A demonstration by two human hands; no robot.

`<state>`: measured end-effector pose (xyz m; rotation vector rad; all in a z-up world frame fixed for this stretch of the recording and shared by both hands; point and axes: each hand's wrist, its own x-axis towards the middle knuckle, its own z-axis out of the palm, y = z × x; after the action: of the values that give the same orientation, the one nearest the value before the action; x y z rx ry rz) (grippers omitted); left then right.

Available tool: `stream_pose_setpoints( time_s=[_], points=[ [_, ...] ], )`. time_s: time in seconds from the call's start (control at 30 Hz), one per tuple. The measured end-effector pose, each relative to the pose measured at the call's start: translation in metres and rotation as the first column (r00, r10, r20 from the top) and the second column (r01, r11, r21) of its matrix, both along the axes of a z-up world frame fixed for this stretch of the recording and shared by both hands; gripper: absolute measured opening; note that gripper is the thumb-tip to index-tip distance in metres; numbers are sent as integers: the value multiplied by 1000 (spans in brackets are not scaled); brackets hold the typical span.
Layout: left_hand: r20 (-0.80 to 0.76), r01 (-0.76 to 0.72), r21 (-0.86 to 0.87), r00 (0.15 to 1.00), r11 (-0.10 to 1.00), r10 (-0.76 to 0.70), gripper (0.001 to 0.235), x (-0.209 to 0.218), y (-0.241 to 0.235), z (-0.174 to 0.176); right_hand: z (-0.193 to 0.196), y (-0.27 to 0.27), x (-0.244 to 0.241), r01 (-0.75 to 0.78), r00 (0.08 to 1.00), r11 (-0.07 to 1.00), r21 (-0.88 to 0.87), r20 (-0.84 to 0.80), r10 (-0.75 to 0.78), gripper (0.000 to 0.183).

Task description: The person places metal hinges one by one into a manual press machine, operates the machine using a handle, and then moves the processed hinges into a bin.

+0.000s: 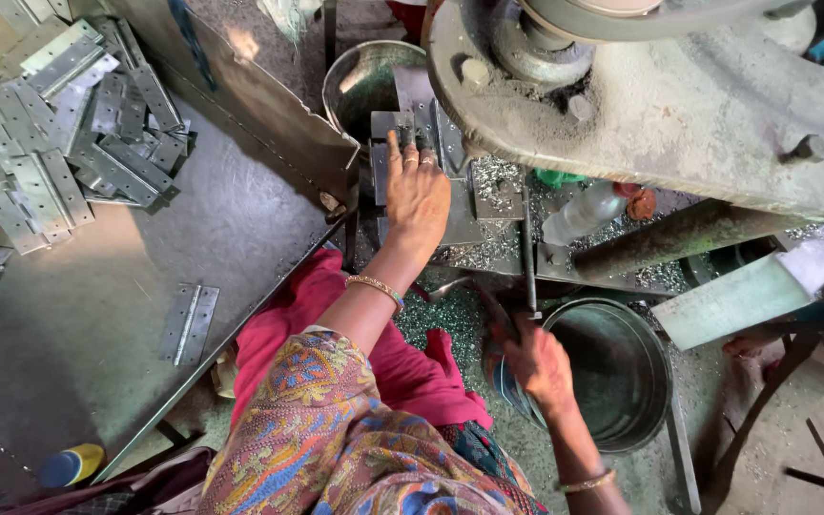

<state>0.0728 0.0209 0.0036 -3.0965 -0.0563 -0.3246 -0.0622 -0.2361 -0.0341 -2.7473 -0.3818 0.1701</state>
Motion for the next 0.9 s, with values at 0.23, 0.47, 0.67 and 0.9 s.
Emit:
stream_pose_setpoints(
  time_s=[0.23,0.47,0.67,0.9],
  points=[
    [58,-26,30,998,999,24,41,-5,3,0,-2,2,-2,66,992,988,-142,-101,-81,44],
    [-23,-25,49,999,999,26,44,-18,-2,8,63,26,26,45,977,981,-190,-198,-83,55],
    [-58,-14,21,998,1000,15,41,-13,-3,-3,-6,7,-5,148,974,987,-69,-162,-158,47],
    [49,-2,-61,999,998,5,37,-18,1,-4,-83,-23,-11,163,971,979,-123,-155,-181,46]
  ],
)
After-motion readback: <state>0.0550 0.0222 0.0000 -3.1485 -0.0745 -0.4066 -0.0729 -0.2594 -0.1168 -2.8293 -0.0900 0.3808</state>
